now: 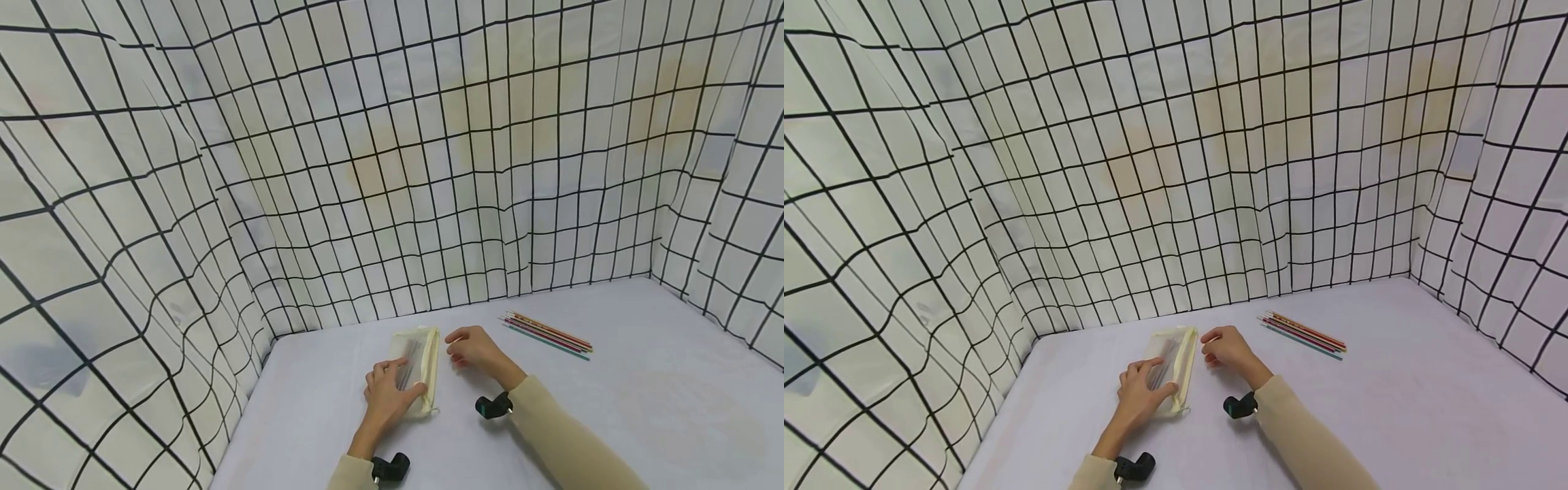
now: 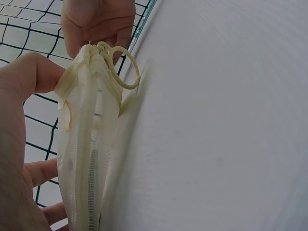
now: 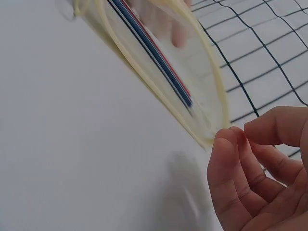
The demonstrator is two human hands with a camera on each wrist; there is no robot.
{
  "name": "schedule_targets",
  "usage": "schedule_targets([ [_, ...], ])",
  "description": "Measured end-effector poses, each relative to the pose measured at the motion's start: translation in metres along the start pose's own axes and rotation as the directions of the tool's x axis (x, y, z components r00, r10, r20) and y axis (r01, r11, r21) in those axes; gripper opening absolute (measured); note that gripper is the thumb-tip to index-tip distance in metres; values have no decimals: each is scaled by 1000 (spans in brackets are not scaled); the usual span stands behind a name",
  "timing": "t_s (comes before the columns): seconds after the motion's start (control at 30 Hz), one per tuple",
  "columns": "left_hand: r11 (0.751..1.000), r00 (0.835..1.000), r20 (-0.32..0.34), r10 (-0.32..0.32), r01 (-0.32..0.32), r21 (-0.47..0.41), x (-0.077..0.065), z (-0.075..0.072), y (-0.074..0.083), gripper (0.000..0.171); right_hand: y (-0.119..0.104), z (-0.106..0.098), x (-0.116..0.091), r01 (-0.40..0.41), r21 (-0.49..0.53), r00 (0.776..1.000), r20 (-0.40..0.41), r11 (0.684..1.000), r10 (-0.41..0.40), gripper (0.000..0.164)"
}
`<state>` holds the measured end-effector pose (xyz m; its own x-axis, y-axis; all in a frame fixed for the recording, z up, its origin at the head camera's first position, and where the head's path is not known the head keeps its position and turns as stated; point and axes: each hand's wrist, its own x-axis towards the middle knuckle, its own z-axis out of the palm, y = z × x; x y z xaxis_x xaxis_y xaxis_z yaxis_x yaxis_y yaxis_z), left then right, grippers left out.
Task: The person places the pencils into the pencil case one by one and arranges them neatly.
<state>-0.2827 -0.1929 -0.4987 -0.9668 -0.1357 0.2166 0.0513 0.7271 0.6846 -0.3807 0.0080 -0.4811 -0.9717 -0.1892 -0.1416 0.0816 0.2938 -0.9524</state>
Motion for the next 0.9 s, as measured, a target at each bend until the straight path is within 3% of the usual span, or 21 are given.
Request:
schedule_targets([
  [0.2, 1000, 1000, 4, -2, 2, -9, 0, 0, 1, 73, -1, -36, -3, 94, -93, 995, -30, 991, -97, 27],
  [0.47, 1000, 1000, 15, -13, 14, -13, -1, 1, -1, 73, 2, -78, -10, 238, -205, 969, -15, 949, -246, 27],
  [0.7, 1000, 1000, 15, -13, 13, -15, -1, 1, -3, 74, 7, -106, -12, 321, -333, 940, -2, 886, -341, 26],
  [0.9, 1000, 1000, 19, -15, 15, -4, 0, 2, -4, 75, 11, -128, -18, 335, -457, 924, -14, 824, -383, 25],
])
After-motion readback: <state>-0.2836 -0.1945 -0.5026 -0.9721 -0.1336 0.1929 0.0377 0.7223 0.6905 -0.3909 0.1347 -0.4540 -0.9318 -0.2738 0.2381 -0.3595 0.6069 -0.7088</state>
